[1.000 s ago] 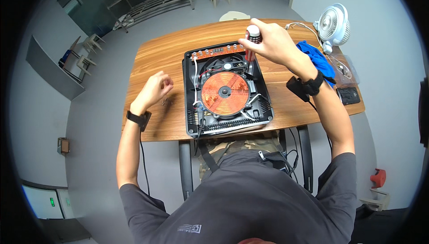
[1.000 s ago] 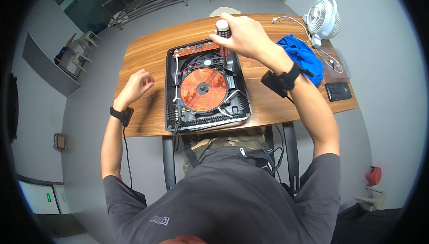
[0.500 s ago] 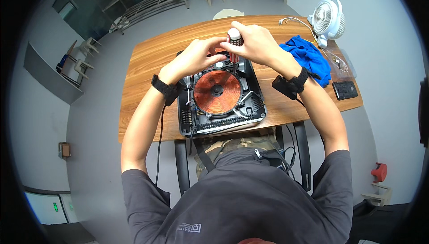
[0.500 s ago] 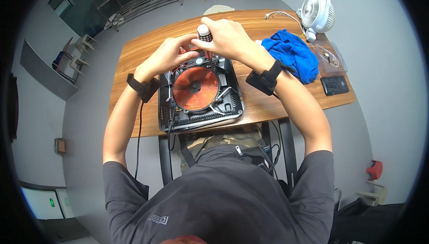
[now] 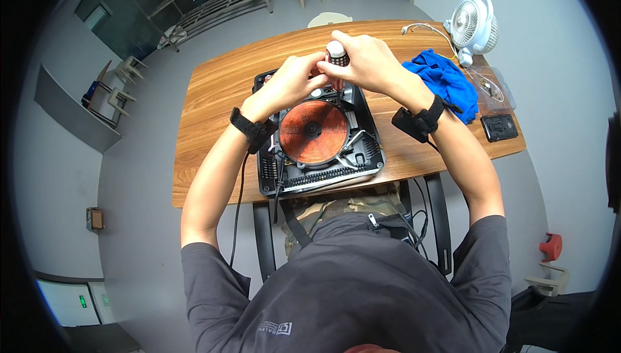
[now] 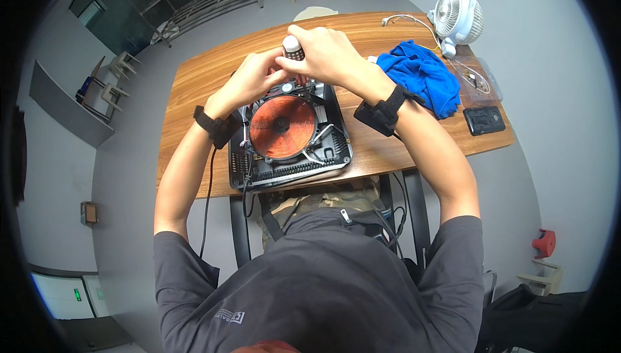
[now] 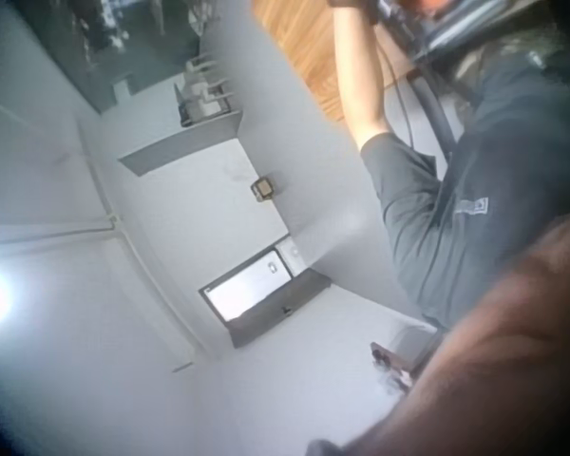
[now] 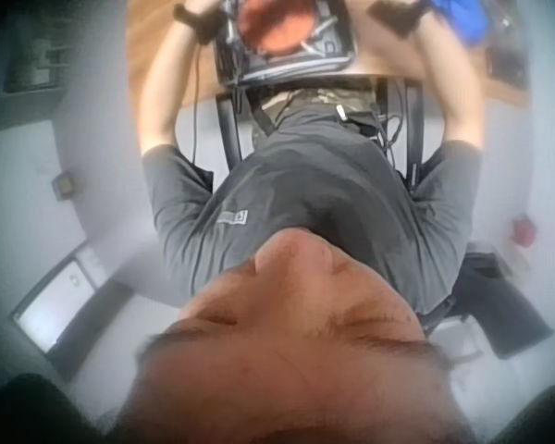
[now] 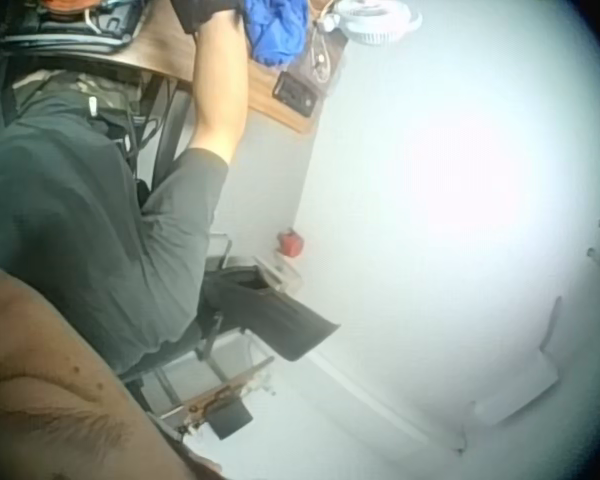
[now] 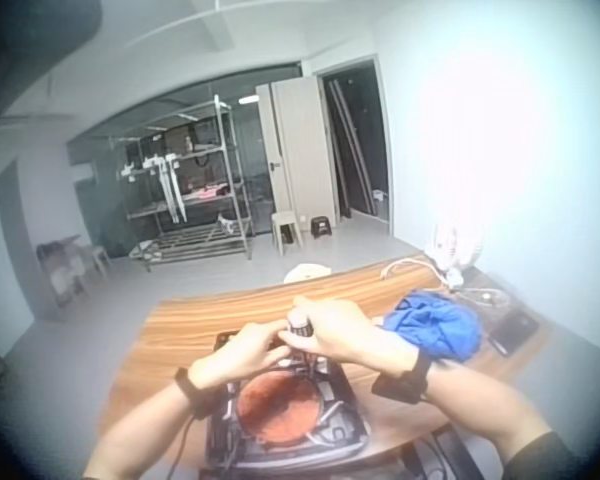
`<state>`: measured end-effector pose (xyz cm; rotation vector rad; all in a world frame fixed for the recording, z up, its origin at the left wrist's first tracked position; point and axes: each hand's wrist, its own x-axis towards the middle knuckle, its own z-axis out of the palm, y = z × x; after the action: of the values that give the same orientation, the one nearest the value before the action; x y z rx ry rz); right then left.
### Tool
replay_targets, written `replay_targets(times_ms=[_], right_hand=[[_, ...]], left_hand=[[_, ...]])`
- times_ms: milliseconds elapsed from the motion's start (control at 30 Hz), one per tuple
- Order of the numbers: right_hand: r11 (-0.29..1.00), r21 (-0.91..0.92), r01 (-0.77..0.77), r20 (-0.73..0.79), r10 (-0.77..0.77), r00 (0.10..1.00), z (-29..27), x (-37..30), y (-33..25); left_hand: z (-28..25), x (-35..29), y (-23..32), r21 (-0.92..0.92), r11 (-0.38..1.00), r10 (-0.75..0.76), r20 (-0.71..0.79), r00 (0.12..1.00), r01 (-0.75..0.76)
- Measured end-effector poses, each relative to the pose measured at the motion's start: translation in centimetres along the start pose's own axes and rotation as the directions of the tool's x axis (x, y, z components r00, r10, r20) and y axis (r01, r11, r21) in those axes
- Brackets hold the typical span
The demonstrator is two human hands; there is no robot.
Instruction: The person uses a screwdriver to remove screws from the back of a black electronic device, then opens the casing to reveal internal components including a copper-colored disc. They continue to unscrew and remove internal parts, placing them on the table.
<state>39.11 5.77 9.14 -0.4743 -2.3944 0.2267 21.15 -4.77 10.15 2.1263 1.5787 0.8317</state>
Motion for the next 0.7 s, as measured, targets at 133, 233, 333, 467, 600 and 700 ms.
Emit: replay_targets(times_ms=[133, 233, 333, 467, 600, 700], right_hand=[[1.000, 0.007, 0.001, -0.007, -0.001, 1.000, 0.0, -0.1, -0.1], [1.000, 0.011, -0.010, 0.006, 0.010, 1.000, 0.0, -0.1, -0.2], [0.999, 0.031, -0.039, 0.083, 0.036, 0.996, -0.7, 0.0, -0.5], [0.993, 0.110, -0.051, 0.177, 0.031, 0.984, -1.0, 0.2, -0.2], [0.989, 0.127, -0.074, 0.242, 0.042, 0.969, -1.6, 0.5, 0.1], [0.971, 0.220, -0.090, 0.279, 0.026, 0.960, -1.6, 0.8, 0.4]], left_hand=[[0.3, 0.0, -0.7, 0.004, 1.000, -0.002, -0.015, 1.000, 0.002], [0.5, 0.0, -1.0, -0.011, 1.000, 0.012, -0.031, 0.999, -0.012], [0.5, 0.0, -1.1, 0.008, 1.000, 0.007, -0.024, 1.000, -0.007], [0.8, 0.3, -1.8, -0.049, 0.999, 0.023, -0.007, 1.000, -0.024], [1.0, 0.9, -1.5, -0.117, 0.993, 0.023, 0.047, 0.999, -0.018], [1.6, 0.9, -2.7, -0.290, 0.957, -0.014, 0.072, 0.997, 0.034]])
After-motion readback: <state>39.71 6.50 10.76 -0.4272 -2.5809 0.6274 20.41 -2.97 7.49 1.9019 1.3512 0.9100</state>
